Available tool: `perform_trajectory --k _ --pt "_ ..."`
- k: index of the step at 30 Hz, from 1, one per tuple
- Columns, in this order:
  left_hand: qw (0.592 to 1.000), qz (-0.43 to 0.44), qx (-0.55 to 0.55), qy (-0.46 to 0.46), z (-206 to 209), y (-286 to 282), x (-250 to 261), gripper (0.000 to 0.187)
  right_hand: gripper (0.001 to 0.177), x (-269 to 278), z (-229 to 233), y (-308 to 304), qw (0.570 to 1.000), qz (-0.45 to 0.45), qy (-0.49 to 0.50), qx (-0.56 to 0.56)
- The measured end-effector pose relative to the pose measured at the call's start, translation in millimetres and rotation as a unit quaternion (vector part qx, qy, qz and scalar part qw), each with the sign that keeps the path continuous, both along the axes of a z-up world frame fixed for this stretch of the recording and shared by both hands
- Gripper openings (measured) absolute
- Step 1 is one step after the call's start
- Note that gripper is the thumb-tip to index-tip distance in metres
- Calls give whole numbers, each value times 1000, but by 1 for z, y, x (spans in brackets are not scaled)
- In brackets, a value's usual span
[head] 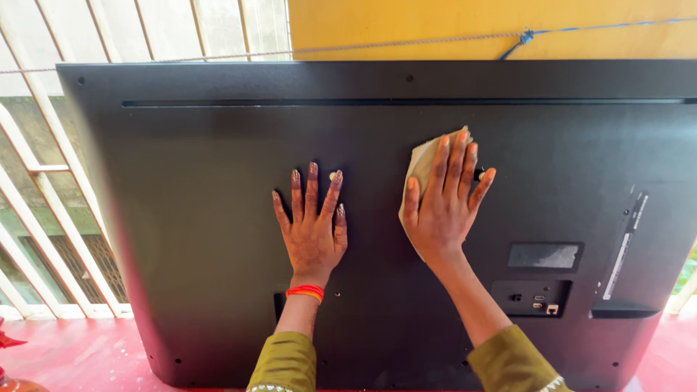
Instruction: The person wipes the back of a black television with a cloth, moving methodically across the surface to remove dust and debris. The person uses both hands to stabilize and clean the TV, focusing on the entire back panel.
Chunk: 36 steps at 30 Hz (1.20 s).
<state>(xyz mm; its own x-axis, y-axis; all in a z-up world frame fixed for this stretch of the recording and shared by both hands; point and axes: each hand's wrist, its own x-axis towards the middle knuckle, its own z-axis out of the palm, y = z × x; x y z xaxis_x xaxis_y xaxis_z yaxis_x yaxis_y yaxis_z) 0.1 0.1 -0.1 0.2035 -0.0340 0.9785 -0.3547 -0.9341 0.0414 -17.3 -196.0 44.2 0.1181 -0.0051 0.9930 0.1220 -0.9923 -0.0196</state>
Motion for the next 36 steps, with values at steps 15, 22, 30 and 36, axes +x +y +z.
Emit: perform_trajectory --k 15,22,30,36 --pt "1000 -1 2 -3 1 1 -1 54 68 -21 -70 -91 994 35 61 -87" --pt "1000 -7 -1 0 1 1 -3 54 68 -22 -58 -104 998 20 45 25" --pt "1000 1 3 4 3 0 -2 55 66 -17 4 -126 999 19 35 16" --pt "1000 0 -4 8 2 -1 -1 56 57 -11 58 -123 992 26 58 -108"
